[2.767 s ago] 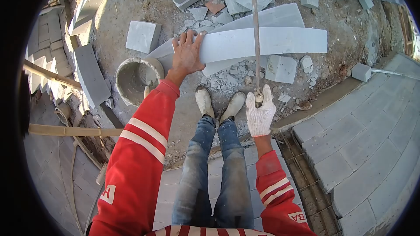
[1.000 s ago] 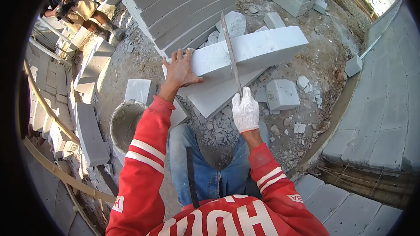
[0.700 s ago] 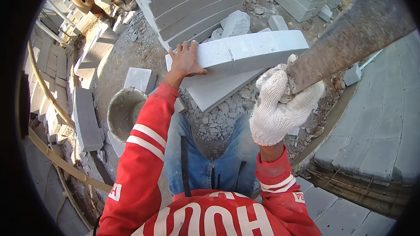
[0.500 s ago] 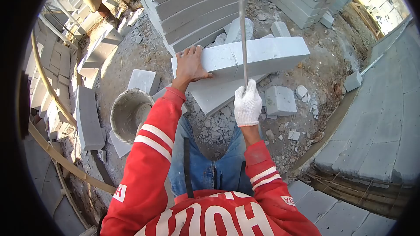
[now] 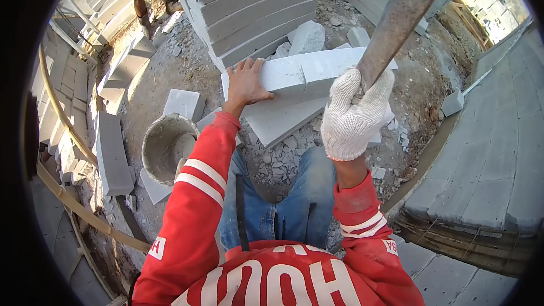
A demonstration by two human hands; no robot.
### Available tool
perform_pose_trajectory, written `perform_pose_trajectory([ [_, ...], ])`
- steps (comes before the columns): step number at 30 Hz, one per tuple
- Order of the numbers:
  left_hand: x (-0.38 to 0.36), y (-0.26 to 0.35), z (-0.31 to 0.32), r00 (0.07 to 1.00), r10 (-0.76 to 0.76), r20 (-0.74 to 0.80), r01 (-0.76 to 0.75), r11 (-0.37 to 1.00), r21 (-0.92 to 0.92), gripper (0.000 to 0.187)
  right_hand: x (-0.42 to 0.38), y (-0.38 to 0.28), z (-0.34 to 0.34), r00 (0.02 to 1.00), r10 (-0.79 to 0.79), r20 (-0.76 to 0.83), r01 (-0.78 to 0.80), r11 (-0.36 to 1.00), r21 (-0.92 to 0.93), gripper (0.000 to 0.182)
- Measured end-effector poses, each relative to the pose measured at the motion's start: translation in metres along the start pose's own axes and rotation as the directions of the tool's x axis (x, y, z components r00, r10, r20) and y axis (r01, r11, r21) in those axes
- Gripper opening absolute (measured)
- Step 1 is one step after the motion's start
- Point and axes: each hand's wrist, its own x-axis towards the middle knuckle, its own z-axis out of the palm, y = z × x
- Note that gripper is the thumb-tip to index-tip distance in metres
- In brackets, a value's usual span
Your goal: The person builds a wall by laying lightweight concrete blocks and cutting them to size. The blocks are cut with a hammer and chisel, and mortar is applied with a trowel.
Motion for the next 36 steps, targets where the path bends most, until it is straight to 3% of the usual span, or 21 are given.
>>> perform_pose_trajectory([
  [2, 0.002, -0.001, 0.001, 1.0, -0.002, 0.005, 0.002, 1.0, -0.006, 0.11, -0.031, 0.045, 0.002, 0.974, 0.047, 0.221, 0.076, 0.853, -0.516, 0.018],
  [3, 0.002, -0.002, 0.004, 1.0, -0.001, -0.022, 0.002, 1.0, 0.003, 0.11, -0.055, 0.102, -0.004, 0.907, 0.157, 0.39, 0.12, 0.792, -0.599, 0.02],
  [4, 0.001, -0.003, 0.009, 0.999, 0.001, -0.047, 0.0, 1.0, 0.012, 0.11, -0.079, 0.143, -0.015, 0.738, 0.437, 0.514, 0.167, 0.62, -0.766, 0.021],
  [5, -0.006, -0.001, 0.014, 0.999, 0.008, -0.051, -0.008, 1.0, 0.009, 0.11, -0.083, 0.141, -0.014, 0.749, 0.45, 0.487, 0.093, 0.656, -0.749, 0.021],
  [8, 0.001, 0.0, -0.002, 1.0, 0.001, 0.022, -0.001, 1.0, -0.019, 0.115, -0.056, 0.128, -0.013, 0.789, 0.374, 0.488, 0.082, 0.723, -0.686, 0.02],
  [11, 0.0, 0.002, -0.004, 1.0, -0.003, 0.024, 0.004, 1.0, -0.018, 0.114, -0.011, 0.045, -0.011, 0.882, 0.27, 0.386, 0.0, 0.82, -0.572, 0.02],
  [13, 0.0, 0.0, -0.001, 1.0, 0.0, 0.013, 0.0, 1.0, -0.005, 0.113, 0.01, -0.005, -0.009, 0.966, 0.164, 0.201, -0.093, 0.942, -0.323, 0.025],
  [15, 0.0, 0.001, 0.001, 1.0, 0.009, 0.001, -0.009, 1.0, 0.006, 0.111, 0.023, -0.04, -0.008, 0.999, 0.018, 0.028, -0.017, 0.999, -0.049, 0.023],
  [17, 0.001, 0.0, 0.0, 1.0, 0.009, 0.007, -0.009, 1.0, 0.0, 0.111, 0.02, -0.043, -0.004, 0.986, -0.099, -0.132, 0.114, 0.988, 0.109, 0.02],
  [19, 0.001, -0.002, 0.003, 1.0, 0.016, -0.011, -0.016, 1.0, 0.013, 0.111, -0.018, 0.012, -0.003, 0.993, -0.041, -0.112, 0.048, 0.997, 0.064, 0.019],
  [20, 0.001, -0.002, 0.004, 0.999, 0.016, -0.032, -0.016, 1.0, 0.015, 0.112, -0.048, 0.053, -0.007, 0.995, -0.017, 0.096, 0.045, 0.951, -0.305, 0.019],
  [21, 0.003, -0.003, 0.002, 0.999, 0.023, -0.037, -0.022, 1.0, 0.017, 0.112, -0.081, 0.101, -0.012, 0.959, 0.083, 0.273, 0.112, 0.771, -0.627, 0.019],
  [22, 0.003, -0.003, 0.002, 1.0, 0.02, -0.024, -0.02, 1.0, 0.009, 0.112, -0.11, 0.147, -0.02, 0.767, 0.499, 0.403, 0.054, 0.575, -0.816, 0.021],
  [23, 0.0, -0.002, 0.002, 1.0, 0.016, -0.009, -0.016, 1.0, -0.001, 0.112, -0.124, 0.164, -0.018, 0.824, 0.408, 0.392, 0.059, 0.627, -0.777, 0.023],
  [26, 0.001, 0.0, 0.0, 1.0, 0.008, -0.006, -0.008, 0.999, 0.05, 0.113, -0.095, 0.144, -0.021, 0.805, 0.434, 0.405, -0.013, 0.695, -0.719, 0.02],
  [27, -0.005, -0.002, 0.004, 1.0, 0.002, 0.017, -0.003, 0.999, 0.052, 0.113, -0.088, 0.123, -0.026, 0.799, 0.455, 0.394, -0.054, 0.707, -0.705, 0.019],
  [29, 0.001, -0.003, 0.006, 0.999, 0.019, -0.032, -0.017, 0.999, 0.036, 0.113, -0.052, 0.076, -0.028, 0.904, 0.266, 0.335, 0.005, 0.776, -0.631, 0.017],
  [31, 0.0, -0.001, 0.001, 1.0, 0.01, 0.0, -0.01, 0.999, 0.033, 0.112, -0.011, 0.014, -0.028, 0.959, 0.195, 0.206, -0.092, 0.901, -0.425, 0.016],
  [34, 0.001, 0.0, 0.003, 1.0, 0.007, 0.01, -0.008, 0.999, 0.036, 0.11, 0.035, -0.039, -0.028, 0.983, -0.164, -0.082, 0.164, 0.986, -0.004, 0.016],
  [35, 0.002, -0.001, 0.004, 1.0, 0.008, -0.006, -0.008, 0.999, 0.033, 0.11, 0.042, -0.047, -0.027, 0.951, -0.248, -0.186, 0.268, 0.959, 0.091, 0.016],
  [36, 0.002, -0.002, 0.004, 1.0, 0.004, -0.007, -0.003, 0.999, 0.039, 0.11, 0.039, -0.042, -0.023, 0.952, -0.244, -0.186, 0.265, 0.959, 0.098, 0.016],
])
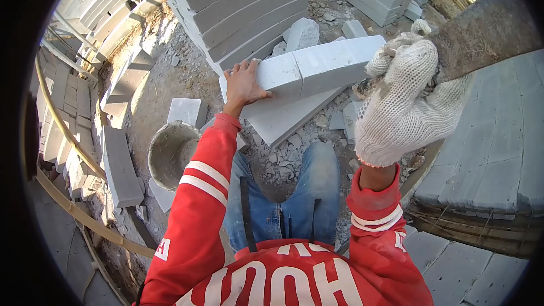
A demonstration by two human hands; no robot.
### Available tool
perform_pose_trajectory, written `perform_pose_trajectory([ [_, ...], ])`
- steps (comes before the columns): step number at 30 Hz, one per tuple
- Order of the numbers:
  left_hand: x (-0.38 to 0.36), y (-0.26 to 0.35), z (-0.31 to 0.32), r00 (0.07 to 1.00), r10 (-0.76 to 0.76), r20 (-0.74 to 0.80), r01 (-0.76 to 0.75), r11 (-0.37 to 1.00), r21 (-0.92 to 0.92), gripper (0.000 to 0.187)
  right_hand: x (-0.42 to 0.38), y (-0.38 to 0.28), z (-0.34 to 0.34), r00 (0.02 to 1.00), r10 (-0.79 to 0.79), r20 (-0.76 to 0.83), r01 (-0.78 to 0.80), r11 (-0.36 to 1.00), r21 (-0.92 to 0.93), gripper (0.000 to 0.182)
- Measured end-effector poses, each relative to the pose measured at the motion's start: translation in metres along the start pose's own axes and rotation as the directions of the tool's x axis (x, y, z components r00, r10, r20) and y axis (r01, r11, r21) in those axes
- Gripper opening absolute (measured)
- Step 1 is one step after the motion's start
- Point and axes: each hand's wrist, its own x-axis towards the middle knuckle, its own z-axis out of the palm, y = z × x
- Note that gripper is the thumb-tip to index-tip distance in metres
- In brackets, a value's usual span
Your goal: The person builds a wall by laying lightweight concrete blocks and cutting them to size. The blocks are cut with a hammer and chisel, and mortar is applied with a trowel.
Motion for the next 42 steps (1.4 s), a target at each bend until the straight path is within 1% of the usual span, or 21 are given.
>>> perform_pose_trajectory([
  [2, -0.002, 0.002, -0.002, 1.0, 0.0, -0.016, 0.0, 1.0, -0.015, 0.108, -0.027, 0.02, 0.005, 0.998, 0.052, -0.047, -0.046, 0.992, 0.119, 0.018],
  [3, -0.002, 0.0, -0.003, 1.0, -0.007, -0.02, 0.007, 1.0, -0.018, 0.108, -0.067, 0.061, -0.005, 0.986, 0.152, 0.071, -0.13, 0.96, -0.248, 0.02],
  [4, -0.002, 0.001, -0.005, 1.0, -0.009, -0.002, 0.009, 1.0, -0.021, 0.109, -0.097, 0.067, -0.01, 0.882, 0.343, 0.323, -0.027, 0.722, -0.691, 0.019],
  [5, -0.002, 0.003, -0.006, 1.0, -0.006, 0.015, 0.007, 1.0, -0.026, 0.109, -0.147, 0.132, -0.033, 0.642, 0.58, 0.501, 0.104, 0.581, -0.807, 0.019],
  [6, -0.007, 0.005, 0.001, 1.0, -0.003, 0.005, 0.003, 0.999, -0.037, 0.109, -0.18, 0.161, -0.046, 0.549, 0.666, 0.505, 0.104, 0.545, -0.832, 0.02],
  [9, 0.0, 0.001, -0.004, 1.0, 0.007, 0.004, -0.007, 1.0, -0.005, 0.117, -0.149, 0.148, -0.037, 0.556, 0.642, 0.528, 0.098, 0.58, -0.809, 0.022],
  [13, -0.001, 0.001, -0.006, 1.0, -0.002, 0.015, 0.002, 1.0, -0.026, 0.111, -0.068, 0.075, -0.023, 0.724, 0.539, 0.43, -0.133, 0.721, -0.68, 0.024],
  [15, -0.002, 0.001, -0.002, 1.0, 0.003, 0.021, -0.002, 1.0, -0.025, 0.111, -0.036, 0.028, -0.011, 0.837, 0.481, 0.262, -0.385, 0.857, -0.342, 0.019],
  [17, -0.001, 0.001, -0.002, 1.0, 0.008, -0.001, -0.008, 1.0, 0.002, 0.11, -0.025, 0.008, -0.005, 0.973, 0.21, 0.094, -0.209, 0.978, -0.022, 0.018],
  [20, -0.003, 0.001, -0.001, 1.0, 0.004, -0.005, -0.004, 1.0, 0.008, 0.109, -0.081, 0.045, -0.008, 0.977, 0.211, -0.01, -0.209, 0.974, 0.092, 0.027],
  [21, -0.002, 0.002, -0.002, 1.0, 0.008, -0.02, -0.008, 1.0, 0.005, 0.108, -0.128, 0.085, -0.027, 0.911, 0.368, 0.187, -0.284, 0.887, -0.363, 0.024],
  [22, -0.002, 0.002, -0.004, 1.0, 0.013, -0.026, -0.013, 1.0, 0.002, 0.108, -0.175, 0.124, -0.044, 0.782, 0.5, 0.371, -0.085, 0.676, -0.732, 0.021],
  [23, -0.003, 0.003, -0.006, 1.0, 0.015, -0.01, -0.016, 1.0, -0.024, 0.109, -0.216, 0.163, -0.063, 0.601, 0.656, 0.457, 0.019, 0.56, -0.828, 0.021],
  [27, -0.001, 0.002, -0.005, 1.0, 0.011, -0.004, -0.011, 1.0, 0.008, 0.108, -0.179, 0.143, -0.061, 0.53, 0.695, 0.486, 0.054, 0.544, -0.837, 0.02],
  [32, 0.0, 0.0, 0.001, 1.0, 0.02, -0.018, -0.02, 1.0, 0.016, 0.11, -0.048, 0.044, -0.046, 0.805, 0.45, 0.386, -0.133, 0.771, -0.622, 0.017],
  [33, 0.001, 0.001, 0.001, 1.0, 0.013, -0.002, -0.013, 1.0, 0.011, 0.11, -0.021, 0.019, -0.037, 0.89, 0.365, 0.274, -0.239, 0.884, -0.401, 0.017],
  [34, 0.0, 0.002, 0.0, 1.0, 0.014, -0.004, -0.014, 1.0, 0.016, 0.109, 0.006, -0.006, -0.027, 0.953, 0.223, 0.207, -0.217, 0.975, -0.051, 0.017],
  [35, -0.001, 0.001, -0.001, 1.0, 0.011, -0.007, -0.011, 1.0, 0.021, 0.109, 0.035, -0.019, -0.022, 0.993, -0.037, 0.114, 0.041, 0.999, -0.032, 0.018],
  [39, -0.003, 0.002, -0.002, 1.0, 0.015, -0.027, -0.015, 1.0, -0.009, 0.107, 0.075, 0.012, -0.08, 0.986, 0.148, 0.075, -0.166, 0.863, 0.477, 0.015],
  [41, -0.004, 0.001, -0.003, 1.0, 0.006, -0.012, -0.006, 1.0, -0.016, 0.107, -0.067, 0.056, -0.006, 0.995, 0.083, -0.053, -0.075, 0.988, 0.136, 0.013],
  [42, -0.004, 0.0, -0.001, 1.0, 0.005, -0.017, -0.005, 1.0, -0.017, 0.107, -0.143, 0.105, -0.039, 0.875, 0.397, 0.275, -0.138, 0.752, -0.645, 0.019],
])
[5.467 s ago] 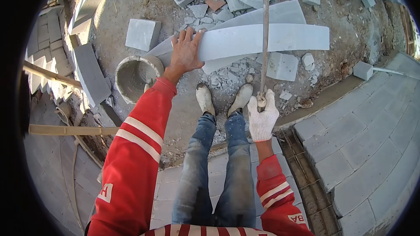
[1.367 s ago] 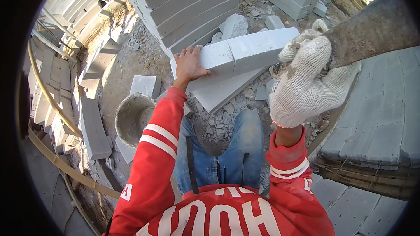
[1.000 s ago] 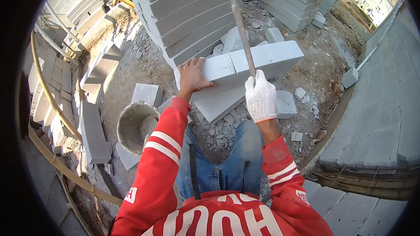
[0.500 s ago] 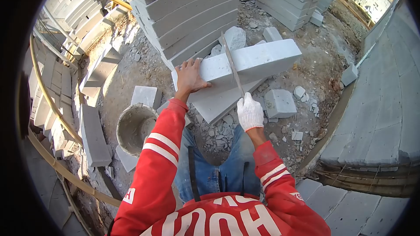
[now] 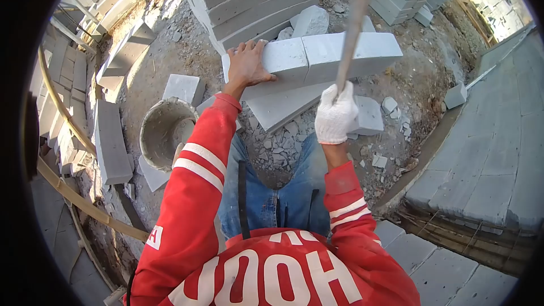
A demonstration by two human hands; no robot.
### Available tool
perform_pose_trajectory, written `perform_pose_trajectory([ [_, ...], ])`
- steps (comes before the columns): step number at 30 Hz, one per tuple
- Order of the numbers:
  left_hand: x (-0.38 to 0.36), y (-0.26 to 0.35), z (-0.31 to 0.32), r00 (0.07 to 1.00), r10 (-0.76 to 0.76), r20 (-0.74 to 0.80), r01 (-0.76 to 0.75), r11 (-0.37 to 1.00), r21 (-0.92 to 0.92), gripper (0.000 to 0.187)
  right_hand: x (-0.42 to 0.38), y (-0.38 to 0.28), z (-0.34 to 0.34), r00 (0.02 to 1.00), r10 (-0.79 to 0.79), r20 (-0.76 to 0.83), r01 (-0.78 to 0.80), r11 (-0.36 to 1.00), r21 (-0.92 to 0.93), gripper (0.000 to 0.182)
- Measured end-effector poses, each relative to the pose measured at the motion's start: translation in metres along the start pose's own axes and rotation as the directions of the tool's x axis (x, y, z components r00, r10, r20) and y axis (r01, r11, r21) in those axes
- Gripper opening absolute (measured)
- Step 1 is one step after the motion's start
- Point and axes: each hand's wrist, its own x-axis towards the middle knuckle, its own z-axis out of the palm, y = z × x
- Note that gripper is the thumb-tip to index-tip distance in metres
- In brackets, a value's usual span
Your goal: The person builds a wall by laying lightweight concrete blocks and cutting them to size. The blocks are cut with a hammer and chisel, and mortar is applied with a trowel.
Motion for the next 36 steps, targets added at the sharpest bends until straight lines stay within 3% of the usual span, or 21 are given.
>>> perform_pose_trajectory([
  [1, 0.002, 0.001, 0.0, 1.0, 0.001, -0.005, -0.001, 1.0, -0.003, 0.108, -0.041, 0.07, 0.041, 0.908, 0.076, 0.413, 0.056, 0.953, -0.299, 0.025],
  [2, 0.001, 0.0, 0.0, 1.0, 0.015, -0.001, -0.015, 1.0, -0.009, 0.109, -0.056, 0.069, 0.056, 0.91, 0.174, 0.377, -0.092, 0.97, -0.226, 0.028],
  [11, 0.002, 0.0, 0.0, 1.0, 0.003, 0.027, -0.003, 1.0, -0.004, 0.109, -0.023, 0.057, 0.019, 0.873, 0.121, 0.473, -0.069, 0.99, -0.126, 0.028],
  [12, 0.003, 0.0, -0.001, 1.0, 0.004, 0.025, -0.004, 1.0, -0.004, 0.108, -0.015, 0.051, 0.007, 0.908, 0.036, 0.417, 0.001, 0.996, -0.09, 0.028],
  [15, 0.004, 0.001, 0.0, 0.999, -0.007, 0.035, 0.007, 1.0, 0.001, 0.108, 0.04, -0.029, -0.055, 0.99, -0.025, 0.136, 0.024, 1.0, 0.012, 0.018],
  [16, 0.004, 0.0, 0.001, 0.999, -0.009, 0.05, 0.009, 1.0, -0.004, 0.108, 0.059, -0.065, -0.081, 0.996, 0.014, 0.086, -0.028, 0.984, 0.173, 0.014],
  [17, 0.005, 0.0, 0.0, 0.999, -0.003, 0.032, 0.004, 1.0, -0.013, 0.108, 0.078, -0.093, -0.097, 0.995, -0.047, -0.086, 0.074, 0.933, 0.352, 0.012],
  [18, 0.003, 0.0, 0.001, 1.0, 0.001, 0.014, -0.001, 1.0, -0.02, 0.108, 0.096, -0.119, -0.11, 0.945, -0.189, -0.266, 0.287, 0.869, 0.402, 0.012],
  [19, 0.002, 0.001, 0.002, 1.0, 0.0, 0.021, 0.0, 1.0, -0.019, 0.108, 0.113, -0.134, -0.127, 0.868, -0.34, -0.361, 0.46, 0.823, 0.333, 0.015],
  [21, 0.003, 0.001, 0.001, 1.0, -0.01, 0.013, 0.01, 1.0, -0.012, 0.109, 0.123, -0.139, -0.134, 0.756, -0.481, -0.445, 0.621, 0.742, 0.253, 0.019],
  [22, 0.002, 0.002, 0.0, 1.0, -0.015, 0.012, 0.016, 1.0, -0.012, 0.109, 0.12, -0.135, -0.128, 0.744, -0.458, -0.487, 0.63, 0.723, 0.282, 0.019],
  [24, 0.002, 0.003, -0.003, 0.999, -0.018, 0.026, 0.018, 1.0, -0.006, 0.11, 0.092, -0.126, -0.08, 0.813, -0.236, -0.532, 0.516, 0.713, 0.474, 0.019],
  [25, 0.003, 0.002, -0.006, 1.0, -0.018, 0.015, 0.018, 1.0, -0.009, 0.11, 0.058, -0.092, -0.043, 0.924, -0.079, -0.373, 0.236, 0.887, 0.396, 0.016],
  [26, 0.002, 0.002, -0.006, 0.999, -0.02, 0.026, 0.02, 1.0, -0.011, 0.111, 0.026, -0.037, -0.013, 0.968, -0.236, -0.088, 0.225, 0.968, -0.113, 0.019],
  [27, 0.001, 0.003, -0.005, 0.999, -0.022, 0.034, 0.023, 1.0, -0.016, 0.112, -0.006, 0.021, 0.022, 0.958, -0.089, 0.274, 0.18, 0.928, -0.326, 0.018],
  [28, -0.005, 0.006, 0.0, 0.999, -0.02, 0.026, 0.02, 1.0, -0.024, 0.112, -0.028, 0.057, 0.039, 0.9, 0.039, 0.434, 0.107, 0.946, -0.307, 0.02],
  [32, 0.001, -0.001, 0.002, 1.0, 0.005, -0.016, -0.005, 1.0, -0.01, 0.113, -0.006, 0.035, 0.02, 0.923, -0.024, 0.384, 0.135, 0.954, -0.267, 0.02],
  [33, 0.002, 0.001, 0.0, 1.0, -0.007, -0.001, 0.007, 1.0, -0.026, 0.112, 0.018, -0.001, 0.0, 0.933, -0.019, 0.359, 0.119, 0.958, -0.26, 0.021],
  [35, 0.004, 0.002, -0.004, 1.0, -0.005, 0.014, 0.005, 1.0, -0.026, 0.111, 0.059, -0.037, -0.032, 0.975, -0.055, 0.213, 0.074, 0.994, -0.084, 0.022],
  [36, 0.002, 0.003, -0.004, 1.0, -0.007, 0.028, 0.007, 1.0, -0.023, 0.109, 0.075, -0.084, -0.056, 0.995, -0.034, 0.092, 0.02, 0.988, 0.15, 0.021],
])
